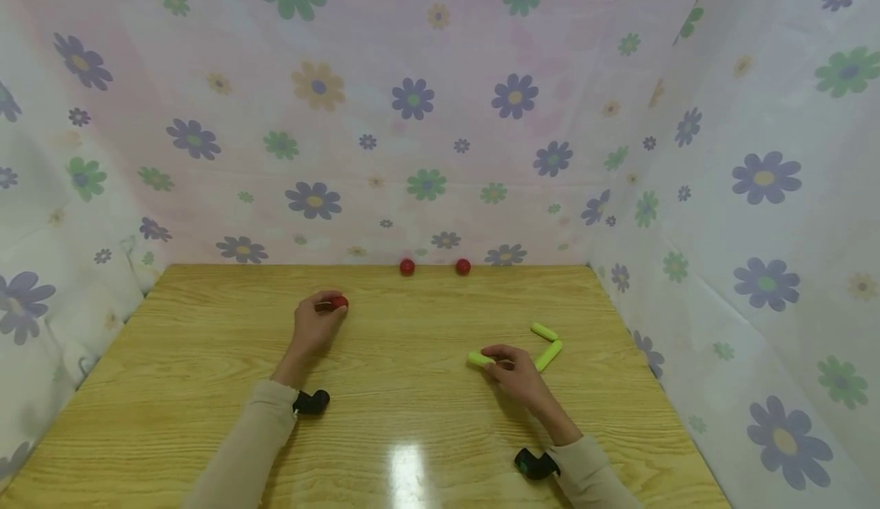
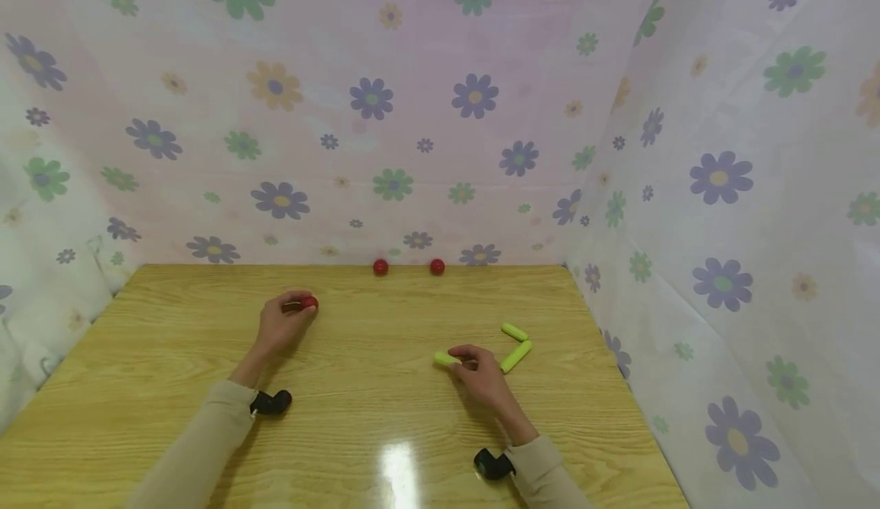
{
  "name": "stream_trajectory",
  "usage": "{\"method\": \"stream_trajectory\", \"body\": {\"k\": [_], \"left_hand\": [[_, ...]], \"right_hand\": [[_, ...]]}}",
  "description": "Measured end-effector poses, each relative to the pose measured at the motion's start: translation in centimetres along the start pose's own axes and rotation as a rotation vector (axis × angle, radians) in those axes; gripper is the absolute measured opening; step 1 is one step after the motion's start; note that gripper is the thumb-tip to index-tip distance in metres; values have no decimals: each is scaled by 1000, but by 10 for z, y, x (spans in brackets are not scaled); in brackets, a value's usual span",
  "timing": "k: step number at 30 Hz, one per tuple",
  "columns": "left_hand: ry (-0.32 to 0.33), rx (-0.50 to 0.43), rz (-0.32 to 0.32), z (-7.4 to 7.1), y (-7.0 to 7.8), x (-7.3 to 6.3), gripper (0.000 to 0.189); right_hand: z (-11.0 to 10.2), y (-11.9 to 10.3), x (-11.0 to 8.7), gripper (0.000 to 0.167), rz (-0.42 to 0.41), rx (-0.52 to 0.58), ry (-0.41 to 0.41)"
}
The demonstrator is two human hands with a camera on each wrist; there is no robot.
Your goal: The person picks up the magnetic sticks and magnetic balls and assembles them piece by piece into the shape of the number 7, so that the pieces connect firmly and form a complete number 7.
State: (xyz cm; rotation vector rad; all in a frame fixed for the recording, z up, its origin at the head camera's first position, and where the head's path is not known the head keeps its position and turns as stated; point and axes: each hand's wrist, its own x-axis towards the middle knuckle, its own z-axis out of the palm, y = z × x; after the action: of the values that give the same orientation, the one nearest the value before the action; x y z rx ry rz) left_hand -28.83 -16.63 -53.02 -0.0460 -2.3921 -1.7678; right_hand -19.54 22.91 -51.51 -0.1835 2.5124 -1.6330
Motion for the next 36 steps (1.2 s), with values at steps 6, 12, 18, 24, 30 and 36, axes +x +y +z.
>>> {"method": "stream_trajectory", "body": {"k": [6, 12, 18, 24, 30, 36], "left_hand": [[8, -25, 5, 5, 3, -8, 29], [3, -20, 20, 10, 5, -11, 28], [3, -21, 16, 12, 6, -11, 28], [-4, -32, -7, 16, 7, -11, 29], [-16, -58, 3, 20, 10, -11, 29], [-38, -102, -2, 23, 11, -10, 30]], "right_hand": [[3, -6, -2, 31, 1, 26, -5], [7, -7, -1, 31, 25, 47, 21], [13, -4, 4, 31, 41, 71, 66], [18, -3, 9, 29, 64, 73, 98], [21, -5, 14, 28, 83, 87, 115], [23, -5, 18, 29, 77, 82, 120]]}}
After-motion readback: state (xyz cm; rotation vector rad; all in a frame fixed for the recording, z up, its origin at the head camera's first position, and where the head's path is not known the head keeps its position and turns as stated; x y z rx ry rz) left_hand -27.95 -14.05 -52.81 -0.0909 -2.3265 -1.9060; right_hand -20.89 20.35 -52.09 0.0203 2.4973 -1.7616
